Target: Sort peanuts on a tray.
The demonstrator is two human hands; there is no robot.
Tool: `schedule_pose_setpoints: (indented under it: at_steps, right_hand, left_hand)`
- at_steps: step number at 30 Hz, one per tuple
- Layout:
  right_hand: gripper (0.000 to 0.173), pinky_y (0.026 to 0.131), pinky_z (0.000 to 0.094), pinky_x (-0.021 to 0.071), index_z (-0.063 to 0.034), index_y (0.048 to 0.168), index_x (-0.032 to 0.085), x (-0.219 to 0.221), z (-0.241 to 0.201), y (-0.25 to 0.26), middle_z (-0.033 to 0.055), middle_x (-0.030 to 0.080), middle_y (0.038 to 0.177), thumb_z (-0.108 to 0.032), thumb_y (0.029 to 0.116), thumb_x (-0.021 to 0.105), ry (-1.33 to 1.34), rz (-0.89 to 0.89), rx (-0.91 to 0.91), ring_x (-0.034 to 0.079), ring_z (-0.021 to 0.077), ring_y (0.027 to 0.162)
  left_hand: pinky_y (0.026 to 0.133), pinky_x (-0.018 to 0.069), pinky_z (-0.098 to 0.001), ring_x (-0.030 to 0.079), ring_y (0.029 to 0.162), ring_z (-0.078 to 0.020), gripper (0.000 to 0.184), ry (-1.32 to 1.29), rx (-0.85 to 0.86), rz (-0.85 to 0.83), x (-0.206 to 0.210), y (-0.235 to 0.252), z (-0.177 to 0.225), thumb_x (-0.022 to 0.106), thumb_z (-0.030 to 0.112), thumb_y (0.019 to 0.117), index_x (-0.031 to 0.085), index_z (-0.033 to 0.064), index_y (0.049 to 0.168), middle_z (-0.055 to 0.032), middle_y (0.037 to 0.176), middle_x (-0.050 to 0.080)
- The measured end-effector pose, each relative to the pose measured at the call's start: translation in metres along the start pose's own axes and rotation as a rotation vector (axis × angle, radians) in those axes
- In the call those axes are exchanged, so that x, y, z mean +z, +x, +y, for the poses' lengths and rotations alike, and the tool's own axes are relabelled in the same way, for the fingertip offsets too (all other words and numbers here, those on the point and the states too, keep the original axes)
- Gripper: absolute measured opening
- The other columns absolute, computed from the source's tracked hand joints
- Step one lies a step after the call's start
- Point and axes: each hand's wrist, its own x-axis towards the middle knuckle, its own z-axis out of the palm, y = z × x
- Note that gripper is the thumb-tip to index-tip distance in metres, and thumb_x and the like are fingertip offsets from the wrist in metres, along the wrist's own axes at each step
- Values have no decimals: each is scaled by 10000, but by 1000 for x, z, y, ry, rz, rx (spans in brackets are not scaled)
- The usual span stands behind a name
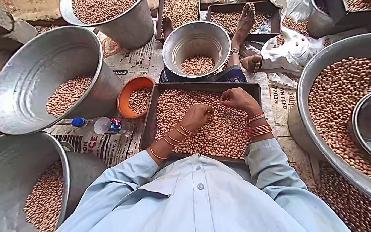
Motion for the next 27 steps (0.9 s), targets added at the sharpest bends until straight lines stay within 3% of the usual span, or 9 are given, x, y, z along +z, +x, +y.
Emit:
schedule_pose_setpoints:
  at_steps: [5, 9, 11, 13, 16, 20, 22, 23, 27]
  right_hand:
    - [109, 800, 612, 530, -101, 946, 785, -5, 0, -3, 139, 741, 907, -201, 931, 747, -63, 48, 51, 706, 351, 909]
    - [92, 800, 615, 535, -126, 956, 799, -1, -2, -1, 124, 747, 926, -194, 909, 761, -98, 1, 1, 710, 347, 926]
    - [107, 803, 612, 535, -133, 957, 794, 3, -6, 0, 120, 744, 930, -218, 894, 780, -113, -42, -17, 707, 343, 932]
    - [115, 806, 610, 535, -149, 959, 797, 6, -12, 0, 112, 746, 937, -232, 880, 790, -131, -75, -13, 707, 337, 940]
    - [151, 821, 609, 534, -137, 976, 790, 8, -20, -1, 130, 746, 957, -244, 870, 807, -179, -109, 18, 706, 354, 952]
    - [117, 804, 613, 532, -126, 976, 794, 4, -16, 1, 131, 747, 955, -216, 913, 753, -168, -40, 29, 706, 354, 948]
    - [109, 789, 615, 526, -104, 963, 791, -5, -15, -4, 149, 744, 941, -187, 934, 727, -167, 58, 98, 707, 369, 938]
    - [102, 776, 623, 518, -90, 951, 785, -9, -14, -7, 165, 741, 935, -169, 934, 723, -164, 112, 144, 705, 385, 931]
    - [90, 808, 644, 520, -109, 955, 787, -17, -3, -12, 169, 743, 974, -174, 923, 732, -189, 159, 291, 697, 398, 979]
  left_hand:
    - [854, 571, -525, 710, 984, -330, 148, 204, -10, -136, 29, 19, 3, 676, 132, 979, 776, 103, 1084, -144, 1030, 733]
    - [860, 567, -536, 711, 973, -337, 137, 152, -30, -147, 30, 18, 2, 649, 112, 988, 764, 82, 1054, -150, 1026, 731]
    - [764, 582, -484, 701, 800, -283, 109, -39, -54, -72, 17, 8, -4, 689, 101, 967, 771, 78, 1035, -127, 886, 730]
    - [519, 436, -357, 502, 530, -202, 87, -311, -201, 23, -7, -10, -8, 648, 100, 1004, 696, 46, 1050, -107, 681, 578]
    - [559, 426, -346, 497, 573, -195, 199, -389, -366, 114, -37, -18, -14, 427, 48, 1049, 611, 48, 1124, -122, 775, 594]
    - [489, 395, -367, 447, 495, -211, 113, -152, -202, 113, -25, -13, -21, 607, 54, 997, 703, 40, 1055, -102, 635, 526]
    - [748, 554, -489, 673, 771, -320, 151, -9, -108, 61, -16, -1, -11, 648, 42, 977, 745, 31, 1094, -178, 885, 702]
    - [873, 557, -534, 707, 931, -368, 180, 32, -83, 42, -10, 2, -8, 649, 34, 976, 745, 26, 1128, -208, 1008, 722]
    - [872, 569, -548, 700, 983, -384, 171, 97, -60, 36, 6, -4, -6, 694, 93, 969, 722, 51, 1133, -203, 1076, 703]
